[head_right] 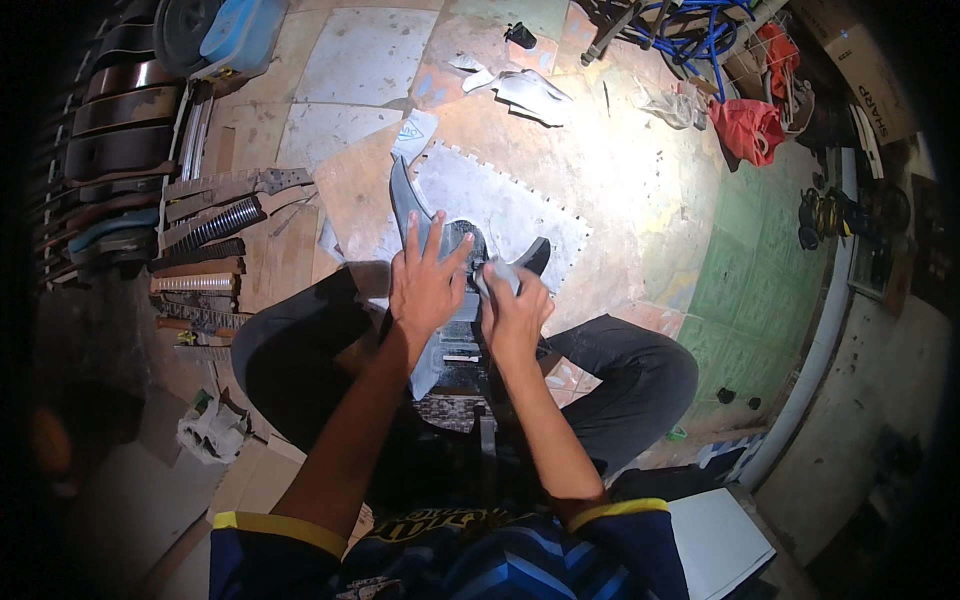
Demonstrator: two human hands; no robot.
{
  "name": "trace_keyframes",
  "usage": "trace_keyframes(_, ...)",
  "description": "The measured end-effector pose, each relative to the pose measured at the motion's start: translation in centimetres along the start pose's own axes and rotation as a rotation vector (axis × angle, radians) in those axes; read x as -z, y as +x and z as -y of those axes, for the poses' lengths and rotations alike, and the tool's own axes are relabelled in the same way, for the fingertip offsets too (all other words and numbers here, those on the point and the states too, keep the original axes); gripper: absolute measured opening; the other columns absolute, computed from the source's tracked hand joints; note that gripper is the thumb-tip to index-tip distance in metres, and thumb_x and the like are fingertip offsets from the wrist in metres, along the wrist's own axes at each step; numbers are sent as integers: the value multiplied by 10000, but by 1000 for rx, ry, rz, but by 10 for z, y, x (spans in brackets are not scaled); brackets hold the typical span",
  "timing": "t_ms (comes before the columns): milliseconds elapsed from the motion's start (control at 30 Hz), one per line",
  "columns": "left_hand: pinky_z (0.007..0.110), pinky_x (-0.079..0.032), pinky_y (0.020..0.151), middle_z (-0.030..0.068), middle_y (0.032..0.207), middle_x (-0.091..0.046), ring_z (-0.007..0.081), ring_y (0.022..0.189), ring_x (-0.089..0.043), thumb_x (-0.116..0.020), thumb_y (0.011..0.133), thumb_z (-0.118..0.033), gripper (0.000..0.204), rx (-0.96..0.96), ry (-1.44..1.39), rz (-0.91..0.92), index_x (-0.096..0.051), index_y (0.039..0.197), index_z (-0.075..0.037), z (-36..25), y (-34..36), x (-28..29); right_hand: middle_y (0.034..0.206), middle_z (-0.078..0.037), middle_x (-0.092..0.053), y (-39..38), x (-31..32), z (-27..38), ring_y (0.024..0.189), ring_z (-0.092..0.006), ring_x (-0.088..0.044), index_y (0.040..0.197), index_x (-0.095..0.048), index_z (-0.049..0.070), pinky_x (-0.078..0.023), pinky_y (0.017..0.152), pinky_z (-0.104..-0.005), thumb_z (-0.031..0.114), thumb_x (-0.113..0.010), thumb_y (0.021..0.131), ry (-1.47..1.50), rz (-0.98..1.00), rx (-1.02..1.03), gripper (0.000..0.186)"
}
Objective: The person sands the surface of a dark electric guitar body using a sanding block, rubbing it repeatedly across the flat areas and along the contoured edges.
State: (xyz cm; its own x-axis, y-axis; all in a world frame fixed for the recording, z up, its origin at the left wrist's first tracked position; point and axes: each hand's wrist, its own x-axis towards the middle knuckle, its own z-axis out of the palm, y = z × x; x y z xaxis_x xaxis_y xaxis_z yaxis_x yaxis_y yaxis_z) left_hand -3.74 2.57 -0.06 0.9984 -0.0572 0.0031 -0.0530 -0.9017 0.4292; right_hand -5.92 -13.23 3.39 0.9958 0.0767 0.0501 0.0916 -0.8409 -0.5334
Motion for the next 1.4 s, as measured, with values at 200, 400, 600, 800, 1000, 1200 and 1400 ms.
trace_keyframes(200,550,-424,1003,161,1620,-362,480,1500,-259,-620,908,-233,464,18,-36,106,-667,1367,-281,-6,4,10,1201,-208,-595,-76,9,-18,1118,-409,-545,1278,-693,246,-390,927,-521,93,-804,799,-19,43,32,515)
trace_keyframes(400,617,-402,1031,172,1620,-353,508,1498,-237,-639,894,-226,475,-4,-107,31,-668,1365,-274,-2,2,-2,1235,-205,-574,-7,-2,-10,1132,-404,-536,1328,-653,260,-391,932,-529,75,-763,826,30,-16,26,547)
trace_keyframes(600,621,-394,1053,180,1623,-342,512,1498,-236,-645,889,-216,469,11,-72,61,-670,1355,-262,-8,5,7,1224,-204,-568,-42,6,-16,1125,-403,-530,1342,-634,285,-383,931,-532,72,-775,802,-73,72,42,597)
trace_keyframes(800,597,-404,1054,162,1621,-353,503,1498,-247,-650,886,-222,466,20,-55,61,-673,1349,-265,-2,3,1,1261,-214,-563,-60,9,-12,1168,-410,-528,1346,-643,288,-383,957,-534,74,-777,816,-57,88,-2,588)
trace_keyframes(1000,601,-411,1040,157,1621,-350,505,1495,-252,-656,888,-225,471,-7,-58,12,-669,1357,-273,-4,2,-1,1253,-214,-562,6,2,-1,1149,-412,-530,1347,-630,265,-382,942,-537,64,-754,835,-42,12,4,565)
trace_keyframes(1200,595,-419,1023,155,1609,-370,499,1488,-268,-661,886,-222,471,3,-46,29,-670,1355,-271,-2,1,3,1255,-219,-560,-70,10,-13,1143,-421,-530,1359,-626,249,-381,944,-542,64,-753,834,-39,75,45,571)
trace_keyframes(1400,588,-428,1019,151,1613,-367,489,1490,-269,-669,875,-223,479,4,-73,24,-671,1351,-279,-7,2,-1,1261,-235,-564,7,-3,-1,1147,-430,-526,1343,-643,251,-378,948,-544,42,-748,833,-2,-8,-20,561)
